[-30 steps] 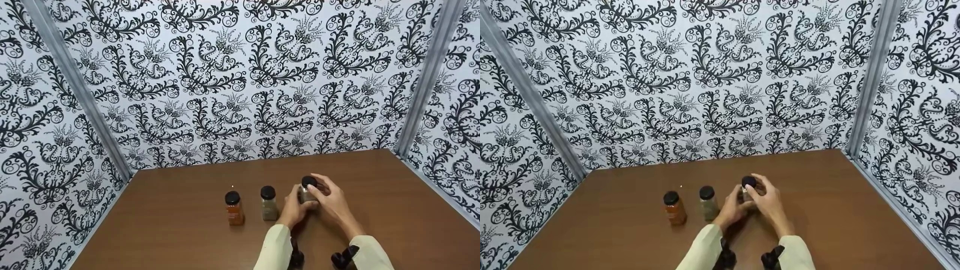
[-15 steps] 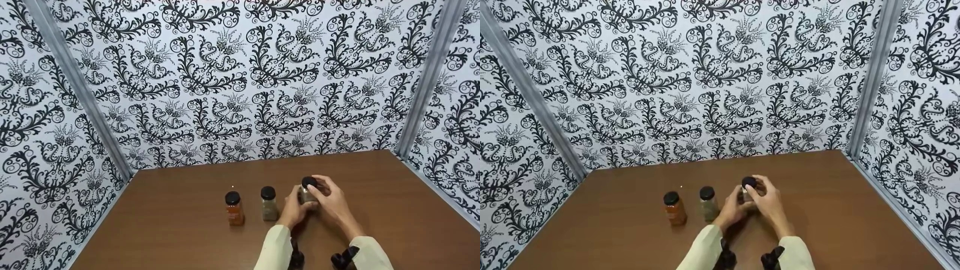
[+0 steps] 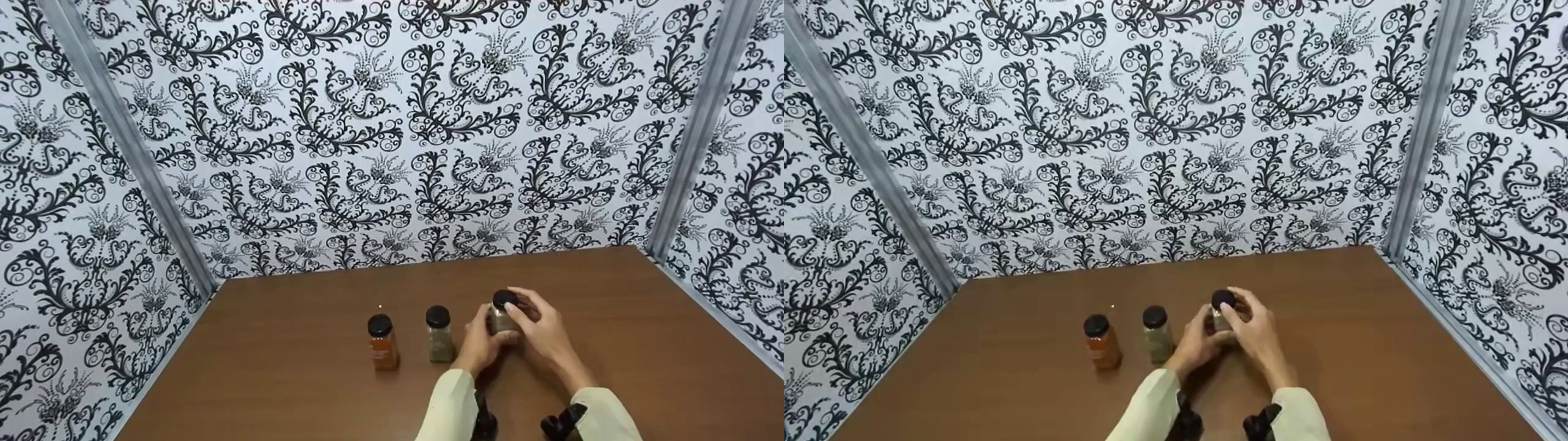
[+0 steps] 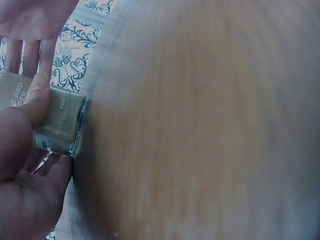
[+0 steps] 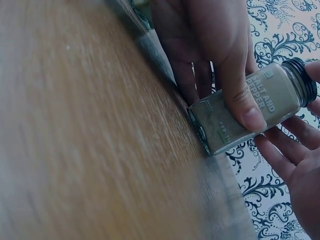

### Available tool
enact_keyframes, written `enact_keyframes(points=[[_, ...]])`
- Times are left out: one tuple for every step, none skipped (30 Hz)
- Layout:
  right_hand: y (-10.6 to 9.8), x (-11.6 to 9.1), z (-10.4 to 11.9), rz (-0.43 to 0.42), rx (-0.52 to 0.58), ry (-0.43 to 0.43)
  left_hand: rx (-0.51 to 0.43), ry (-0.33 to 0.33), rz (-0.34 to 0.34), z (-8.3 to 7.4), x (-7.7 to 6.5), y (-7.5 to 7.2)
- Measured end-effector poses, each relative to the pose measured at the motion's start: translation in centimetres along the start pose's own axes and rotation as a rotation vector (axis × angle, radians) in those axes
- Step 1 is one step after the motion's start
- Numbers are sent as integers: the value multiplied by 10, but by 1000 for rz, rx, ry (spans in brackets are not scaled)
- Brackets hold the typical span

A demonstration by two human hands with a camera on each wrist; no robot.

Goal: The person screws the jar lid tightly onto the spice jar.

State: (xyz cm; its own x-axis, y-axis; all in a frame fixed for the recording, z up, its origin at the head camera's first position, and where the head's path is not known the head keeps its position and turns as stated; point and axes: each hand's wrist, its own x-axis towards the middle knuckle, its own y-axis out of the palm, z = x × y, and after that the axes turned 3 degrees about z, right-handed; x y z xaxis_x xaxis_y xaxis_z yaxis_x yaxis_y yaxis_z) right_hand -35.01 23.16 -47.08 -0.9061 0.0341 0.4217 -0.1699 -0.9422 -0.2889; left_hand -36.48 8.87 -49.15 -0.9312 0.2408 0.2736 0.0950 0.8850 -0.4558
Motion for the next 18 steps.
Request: enact_keyframes(points=[[0,0,0,-2,2,3,4,3,-2,0,0,0],[0,-1,1,-3,3,8,9,4,-4,0,0,0],[0,0,1,-4,2,7,10,2,-5,0,0,0],[1,0,1,-5,2,9,13,0,-6,0,0,0],[1,0,1,-6,4,11,13,-2,-8,0,0,0],[1,0,1,-7,3,12,10,-2,-9,-1,0,0],[1,0,1,-9,6,15,9,-4,-9,-1,0,0],[1,1,1,-11,6,14,9,-5,-10,-1,0,0],[1,1,0,-14,5,12,9,-5,-12,-1,0,0],[1,1,0,-15,5,14,10,1,-13,-1,0,0],[0,1,0,-15,3,11,11,8,-15,-1,0,0],[0,1,0,-14,0,10,9,14,-17,0,0,0],[0,1,0,-14,1,8,11,19,-19,0,0,0],[-1,1,0,-12,2,7,10,21,-20,0,0,0],[-1,1,0,-11,1,7,9,25,-20,0,0,0],[-1,0,0,-8,0,7,7,26,-20,0,-1,0],[-1,0,0,-6,0,6,7,24,-20,0,-1,0],[-1,0,0,-5,1,7,8,21,-20,0,-1,0]])
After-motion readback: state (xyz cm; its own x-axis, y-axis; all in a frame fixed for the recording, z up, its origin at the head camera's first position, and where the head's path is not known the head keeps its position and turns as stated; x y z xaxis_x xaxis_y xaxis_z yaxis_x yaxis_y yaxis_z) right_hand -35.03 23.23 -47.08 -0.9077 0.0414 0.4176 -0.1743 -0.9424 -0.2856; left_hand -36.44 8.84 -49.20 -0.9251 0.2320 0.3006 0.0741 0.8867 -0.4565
